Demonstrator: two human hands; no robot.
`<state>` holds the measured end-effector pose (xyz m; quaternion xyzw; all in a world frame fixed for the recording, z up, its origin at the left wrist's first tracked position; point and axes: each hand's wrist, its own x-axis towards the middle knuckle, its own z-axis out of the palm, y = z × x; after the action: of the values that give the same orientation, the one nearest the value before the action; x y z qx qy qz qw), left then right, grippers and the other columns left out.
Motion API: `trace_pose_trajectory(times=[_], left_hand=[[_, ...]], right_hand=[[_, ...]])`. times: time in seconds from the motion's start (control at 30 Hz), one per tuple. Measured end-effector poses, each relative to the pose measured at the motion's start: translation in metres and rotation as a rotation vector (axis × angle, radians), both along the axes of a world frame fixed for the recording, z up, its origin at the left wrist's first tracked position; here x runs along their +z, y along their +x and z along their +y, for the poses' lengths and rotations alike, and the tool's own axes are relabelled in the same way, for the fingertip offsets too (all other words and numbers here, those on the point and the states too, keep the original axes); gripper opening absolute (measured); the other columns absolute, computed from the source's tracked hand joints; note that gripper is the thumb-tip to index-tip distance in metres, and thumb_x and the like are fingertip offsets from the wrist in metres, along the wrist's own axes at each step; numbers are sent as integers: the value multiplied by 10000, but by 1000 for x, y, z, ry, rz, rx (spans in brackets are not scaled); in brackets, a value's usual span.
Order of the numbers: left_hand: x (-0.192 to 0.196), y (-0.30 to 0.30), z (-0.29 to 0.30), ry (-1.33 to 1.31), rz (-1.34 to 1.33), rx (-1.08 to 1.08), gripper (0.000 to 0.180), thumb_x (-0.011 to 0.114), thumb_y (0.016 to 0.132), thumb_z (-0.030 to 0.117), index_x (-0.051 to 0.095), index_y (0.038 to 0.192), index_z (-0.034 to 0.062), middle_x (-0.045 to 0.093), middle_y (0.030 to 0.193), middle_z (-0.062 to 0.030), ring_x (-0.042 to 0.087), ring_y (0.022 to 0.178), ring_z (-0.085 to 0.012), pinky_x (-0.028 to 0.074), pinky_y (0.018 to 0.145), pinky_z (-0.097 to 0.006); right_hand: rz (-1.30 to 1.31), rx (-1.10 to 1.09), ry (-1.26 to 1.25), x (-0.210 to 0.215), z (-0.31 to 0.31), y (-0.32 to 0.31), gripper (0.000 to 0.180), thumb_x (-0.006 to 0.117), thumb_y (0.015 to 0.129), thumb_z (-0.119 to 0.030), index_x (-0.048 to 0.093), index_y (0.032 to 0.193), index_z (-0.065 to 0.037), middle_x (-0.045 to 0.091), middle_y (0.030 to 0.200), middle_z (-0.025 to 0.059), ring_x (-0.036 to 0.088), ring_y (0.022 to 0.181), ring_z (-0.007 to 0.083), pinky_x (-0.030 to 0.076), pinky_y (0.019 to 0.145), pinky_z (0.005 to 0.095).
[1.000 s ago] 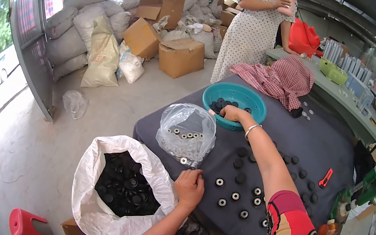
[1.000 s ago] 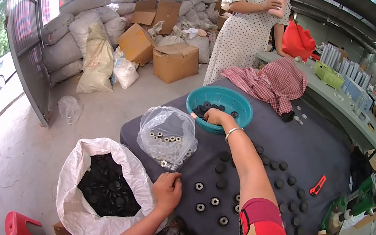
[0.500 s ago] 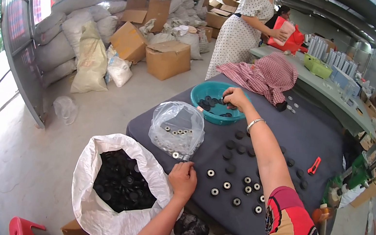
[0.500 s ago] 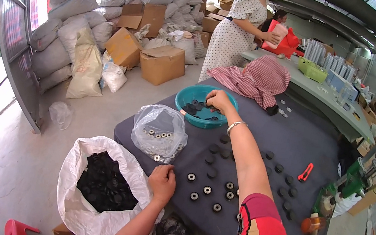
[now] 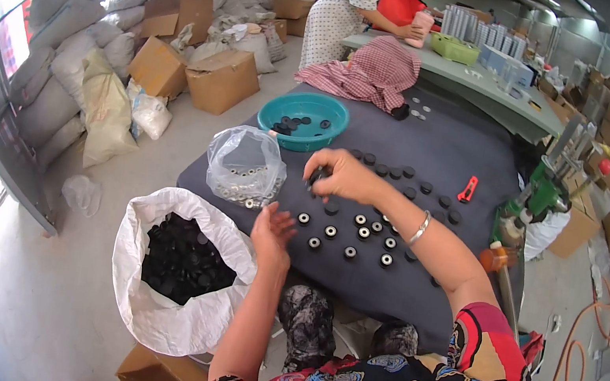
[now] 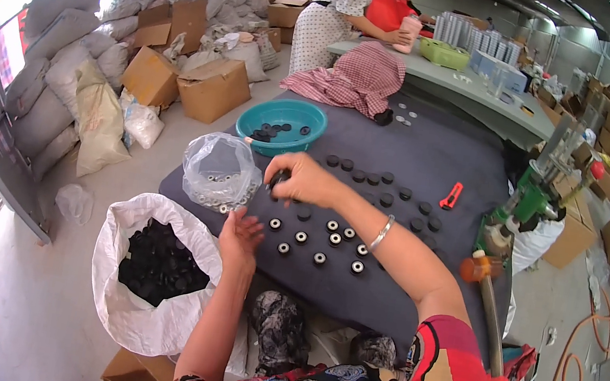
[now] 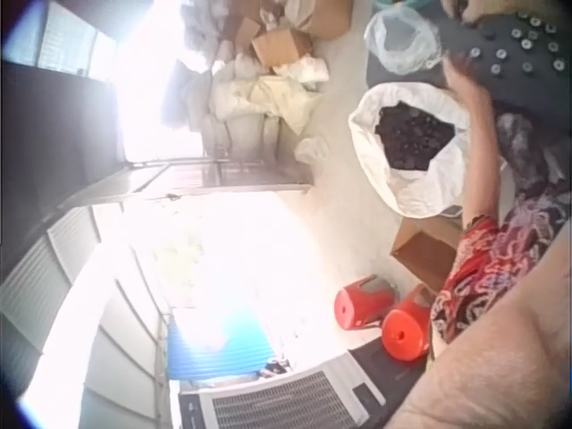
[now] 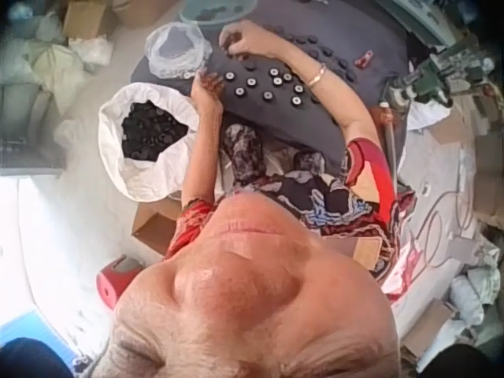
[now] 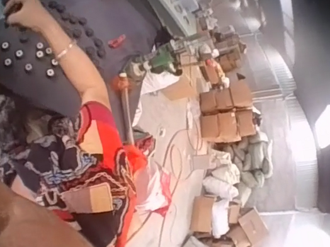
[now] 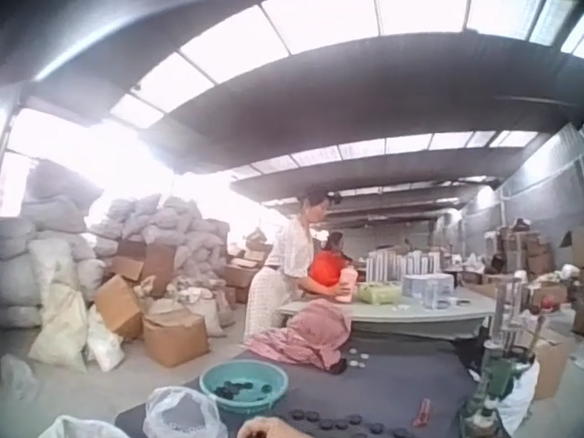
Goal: The person assembles small metal washers into black plastic or rubber rings by hand.
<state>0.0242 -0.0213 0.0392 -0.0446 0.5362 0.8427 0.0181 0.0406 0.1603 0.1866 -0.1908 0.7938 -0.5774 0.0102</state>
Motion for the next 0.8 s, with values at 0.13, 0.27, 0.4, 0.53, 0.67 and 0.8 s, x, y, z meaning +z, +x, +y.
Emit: trace_pose_trajectory(times=[0.13, 0.27, 0.4, 0.53, 0.67, 0.8], left_hand=[[46, 73, 25, 722, -184, -441, 506, 383, 950, 516, 509, 1243, 123, 625, 1088, -101, 590, 1037, -310, 483, 859, -454], [39, 97, 27, 814, -339, -439, 416, 389, 947, 488, 552, 1135, 154, 601, 1142, -66, 577, 1075, -265, 483, 879, -429], [36, 112, 25, 828, -333, -507, 329, 390, 952, 406, 581, 1064, 163, 609, 1106, -30, 581, 1053, -224, 473, 897, -426], [34, 123, 23, 832, -337, -511, 341, 404, 946, 394, 599, 1060, 139, 619, 1105, -44, 583, 1054, -245, 452, 932, -421], [27, 125, 22, 843, -289, -515, 383, 400, 950, 396, 616, 1084, 109, 622, 1120, -62, 573, 1078, -257, 433, 964, -424], [34, 134, 19, 803, -292, -486, 415, 374, 966, 400, 611, 1102, 88, 617, 1134, -76, 552, 1113, -265, 418, 989, -427]], right_hand=[[375, 67, 465, -35, -15, 43, 245, 638, 629, -17, 646, 872, -50, 549, 965, 119, 581, 933, 272, 477, 775, 354], [290, 69, 653, -46, -41, 89, 240, 621, 682, -34, 626, 921, -61, 525, 1076, 150, 571, 941, 329, 489, 753, 394], [483, -8, 736, -58, -44, 116, 229, 628, 701, -37, 617, 930, -54, 529, 1085, 149, 574, 941, 330, 499, 754, 410], [582, -42, 765, -63, -47, 134, 257, 635, 711, -49, 603, 966, -57, 535, 1074, 133, 565, 960, 317, 504, 763, 411], [561, -69, 793, -65, -49, 144, 369, 640, 718, -55, 553, 1076, -88, 546, 1090, 104, 540, 1005, 308, 502, 786, 405], [528, -108, 742, -72, -53, 152, 423, 651, 735, -74, 520, 1137, -105, 551, 1133, 85, 514, 1042, 307, 457, 859, 405]])
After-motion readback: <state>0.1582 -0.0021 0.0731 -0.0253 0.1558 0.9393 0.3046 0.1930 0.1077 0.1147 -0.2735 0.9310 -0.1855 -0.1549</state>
